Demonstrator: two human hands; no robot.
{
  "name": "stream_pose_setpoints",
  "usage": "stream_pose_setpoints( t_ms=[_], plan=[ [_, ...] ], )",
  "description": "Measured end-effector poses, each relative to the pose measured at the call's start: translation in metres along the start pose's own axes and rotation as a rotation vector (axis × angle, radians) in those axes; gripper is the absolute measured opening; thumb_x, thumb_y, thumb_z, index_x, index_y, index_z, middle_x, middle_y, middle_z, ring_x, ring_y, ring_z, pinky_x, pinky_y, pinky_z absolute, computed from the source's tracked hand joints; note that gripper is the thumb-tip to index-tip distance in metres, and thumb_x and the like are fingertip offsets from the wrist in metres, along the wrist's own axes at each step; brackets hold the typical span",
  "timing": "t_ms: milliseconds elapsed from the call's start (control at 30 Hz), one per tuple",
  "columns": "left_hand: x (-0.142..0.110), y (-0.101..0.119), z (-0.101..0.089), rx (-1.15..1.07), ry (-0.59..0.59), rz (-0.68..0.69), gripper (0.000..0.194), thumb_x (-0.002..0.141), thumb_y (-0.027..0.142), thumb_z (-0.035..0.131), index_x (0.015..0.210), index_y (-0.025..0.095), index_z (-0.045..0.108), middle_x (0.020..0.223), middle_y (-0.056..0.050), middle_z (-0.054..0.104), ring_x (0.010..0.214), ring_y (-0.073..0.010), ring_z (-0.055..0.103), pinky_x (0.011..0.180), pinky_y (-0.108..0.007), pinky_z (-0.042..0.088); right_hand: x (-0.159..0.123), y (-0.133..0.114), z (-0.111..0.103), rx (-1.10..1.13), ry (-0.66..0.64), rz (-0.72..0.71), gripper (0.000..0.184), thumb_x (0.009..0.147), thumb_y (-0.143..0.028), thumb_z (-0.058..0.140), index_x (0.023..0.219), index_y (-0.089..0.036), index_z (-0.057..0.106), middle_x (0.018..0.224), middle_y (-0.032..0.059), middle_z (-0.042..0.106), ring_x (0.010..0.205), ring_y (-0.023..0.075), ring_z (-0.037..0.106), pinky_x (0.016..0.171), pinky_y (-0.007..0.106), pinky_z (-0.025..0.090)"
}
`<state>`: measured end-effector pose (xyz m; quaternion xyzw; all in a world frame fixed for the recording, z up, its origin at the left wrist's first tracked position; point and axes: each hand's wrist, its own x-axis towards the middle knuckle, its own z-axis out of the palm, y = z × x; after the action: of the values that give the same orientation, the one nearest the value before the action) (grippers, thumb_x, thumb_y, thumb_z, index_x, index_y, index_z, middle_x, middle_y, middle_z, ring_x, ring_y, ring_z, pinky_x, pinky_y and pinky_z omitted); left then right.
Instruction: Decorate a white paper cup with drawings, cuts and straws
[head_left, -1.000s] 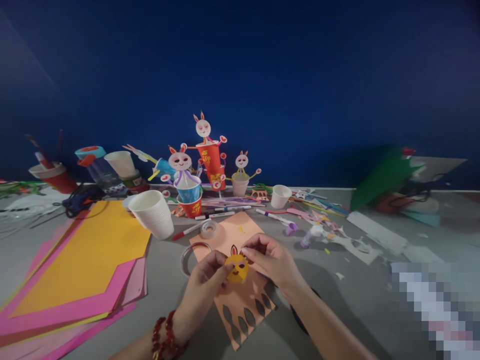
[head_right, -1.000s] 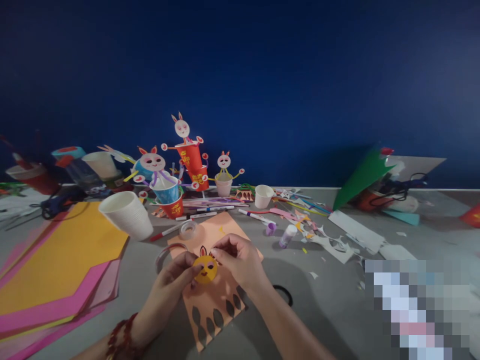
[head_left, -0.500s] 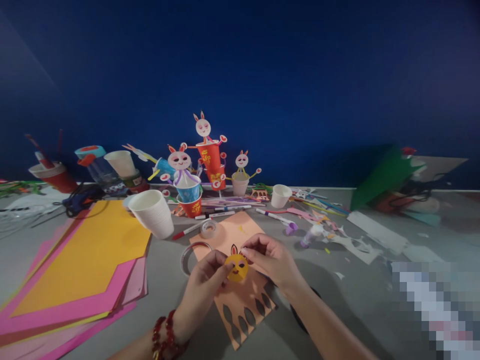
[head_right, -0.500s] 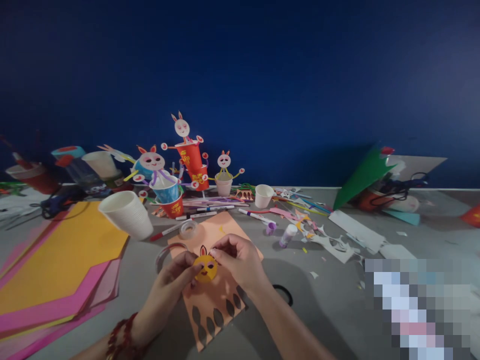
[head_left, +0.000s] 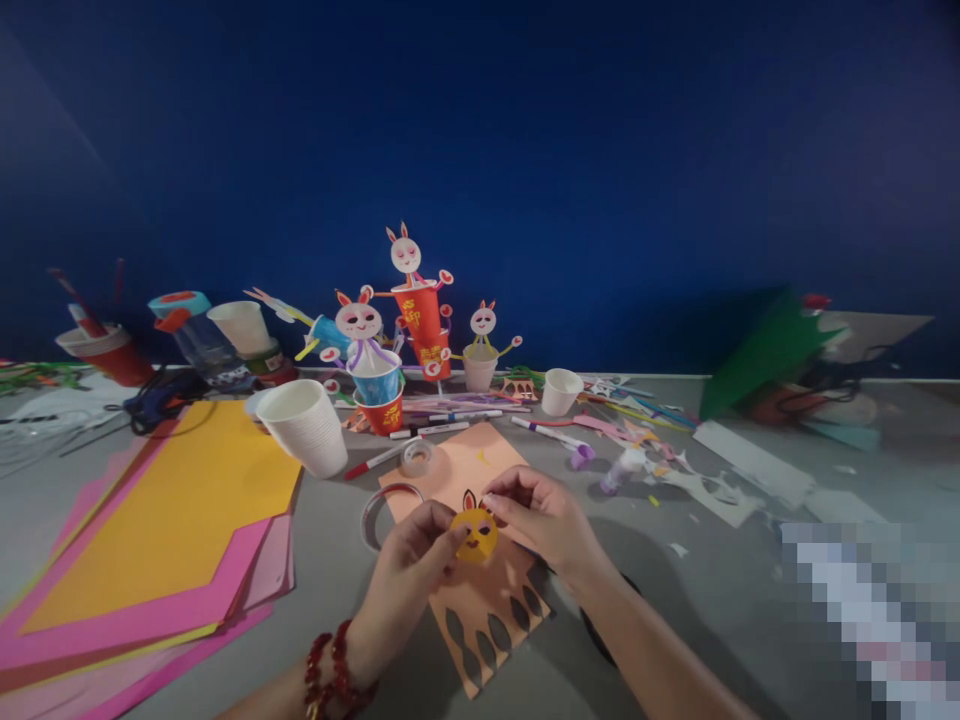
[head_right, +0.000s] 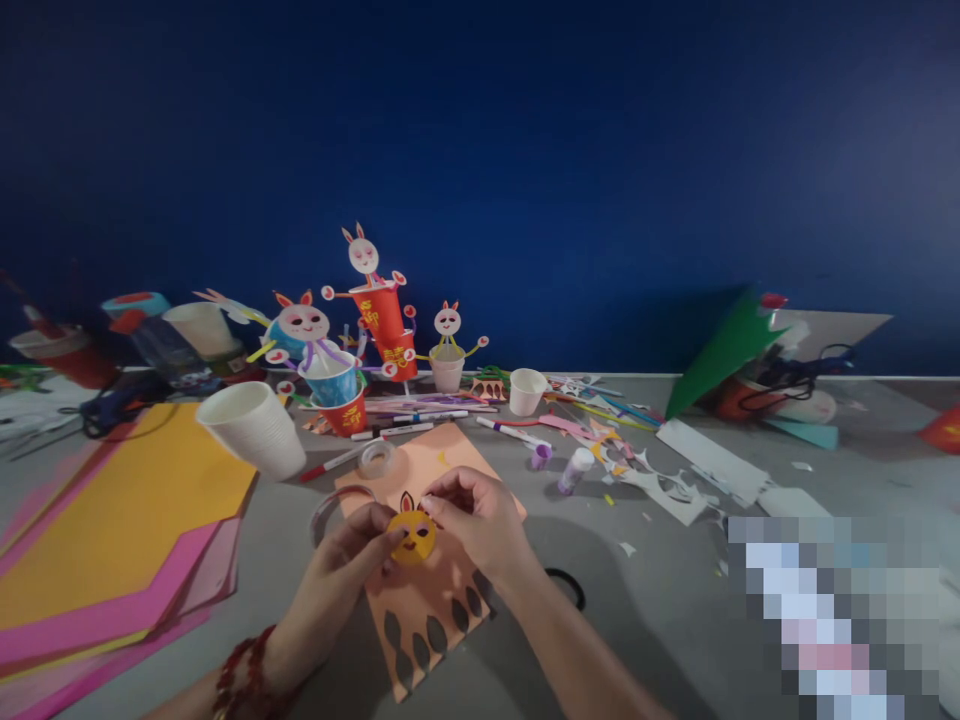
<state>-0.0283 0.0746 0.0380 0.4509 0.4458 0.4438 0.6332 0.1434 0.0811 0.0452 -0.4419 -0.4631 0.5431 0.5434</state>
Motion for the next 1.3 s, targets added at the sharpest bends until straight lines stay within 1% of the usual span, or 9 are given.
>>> stream_pose_setpoints(
  t_ms=[100,200,300,433,633,767,1000,1133,1300],
  plan=[
    [0.0005,0.0002,0.0003,-0.008,-0.005,0.013,0.039,0.067,0.047,0.081,0.067,0.017,0.057,0.059,0.005,0.055,0.049,-0.0058,0.045,0.047,-0.016,0.036,0.0003,-0.0006,-0.0008,-0.01,0.003,-0.006,0.019,0.07,-0.033,0.079,0.073,-0.018,0.069,0.07,-0.0005,0.067,0.065,0.0125,0.058,0.063,0.024,0.047],
    [0.0006,-0.0019,-0.001,-0.004,-0.008,0.04,0.036,0.07,0.046,0.08,0.07,0.017,0.059,0.061,0.004,0.056,0.051,-0.006,0.045,0.049,-0.016,0.037,0.0006,-0.0008,-0.0027,-0.028,0.013,-0.018,0.019,0.072,-0.034,0.079,0.075,-0.018,0.069,0.069,-0.0007,0.067,0.066,0.0127,0.059,0.063,0.024,0.048],
    [0.0001,-0.0039,-0.0018,-0.008,-0.014,0.038,0.033,0.072,0.044,0.078,0.072,0.017,0.059,0.064,0.004,0.058,0.051,-0.0065,0.047,0.049,-0.017,0.038,0.0003,0.0007,-0.0038,-0.016,-0.001,-0.015,0.019,0.074,-0.036,0.078,0.077,-0.019,0.07,0.071,-0.0004,0.067,0.067,0.0133,0.06,0.064,0.024,0.049],
    [0.0002,-0.0038,-0.0005,-0.037,-0.023,0.045,0.034,0.071,0.044,0.079,0.071,0.017,0.06,0.067,0.003,0.059,0.052,-0.0071,0.049,0.05,-0.018,0.041,-0.0011,0.0014,-0.0019,-0.021,-0.006,-0.024,0.018,0.074,-0.034,0.077,0.075,-0.019,0.068,0.072,-0.0003,0.067,0.068,0.0132,0.06,0.064,0.024,0.047],
    [0.0015,-0.0021,0.0002,-0.049,-0.025,0.043,0.035,0.07,0.043,0.08,0.069,0.016,0.059,0.065,0.004,0.058,0.05,-0.0065,0.05,0.048,-0.018,0.04,-0.0019,-0.001,0.0012,-0.047,0.006,-0.032,0.017,0.074,-0.033,0.076,0.074,-0.018,0.068,0.072,0.0,0.067,0.068,0.0139,0.06,0.064,0.025,0.046],
    [0.0032,-0.0033,-0.0006,-0.049,-0.032,0.032,0.036,0.07,0.045,0.08,0.069,0.016,0.058,0.065,0.004,0.059,0.048,-0.0058,0.05,0.047,-0.017,0.038,-0.0017,-0.0016,-0.0002,-0.045,0.0,-0.033,0.016,0.074,-0.033,0.076,0.074,-0.018,0.068,0.073,0.0005,0.068,0.069,0.014,0.06,0.066,0.025,0.047],
    [0.0024,-0.0042,-0.0003,-0.061,-0.028,0.031,0.037,0.068,0.045,0.081,0.069,0.016,0.058,0.064,0.004,0.058,0.048,-0.0063,0.05,0.046,-0.018,0.038,-0.0005,0.0008,-0.0032,-0.047,-0.007,-0.033,0.016,0.076,-0.034,0.075,0.077,-0.019,0.07,0.071,-0.0006,0.067,0.067,0.0132,0.06,0.062,0.023,0.047],
    [0.001,-0.002,0.0006,-0.052,-0.026,0.028,0.037,0.068,0.045,0.081,0.068,0.016,0.058,0.063,0.003,0.059,0.048,-0.0061,0.05,0.046,-0.017,0.037,-0.0012,-0.0004,-0.001,-0.082,-0.004,-0.052,0.015,0.076,-0.032,0.075,0.075,-0.018,0.069,0.071,-0.0003,0.067,0.067,0.0132,0.059,0.063,0.024,0.046],
    [0.0017,-0.0022,0.0008,-0.061,-0.023,0.029,0.036,0.068,0.044,0.082,0.068,0.016,0.058,0.062,0.004,0.058,0.049,-0.0067,0.049,0.046,-0.018,0.039,-0.0034,-0.004,0.0014,-0.079,0.002,-0.05,0.016,0.076,-0.033,0.074,0.075,-0.019,0.068,0.072,0.0005,0.067,0.069,0.0148,0.06,0.065,0.026,0.047]
  ],
)
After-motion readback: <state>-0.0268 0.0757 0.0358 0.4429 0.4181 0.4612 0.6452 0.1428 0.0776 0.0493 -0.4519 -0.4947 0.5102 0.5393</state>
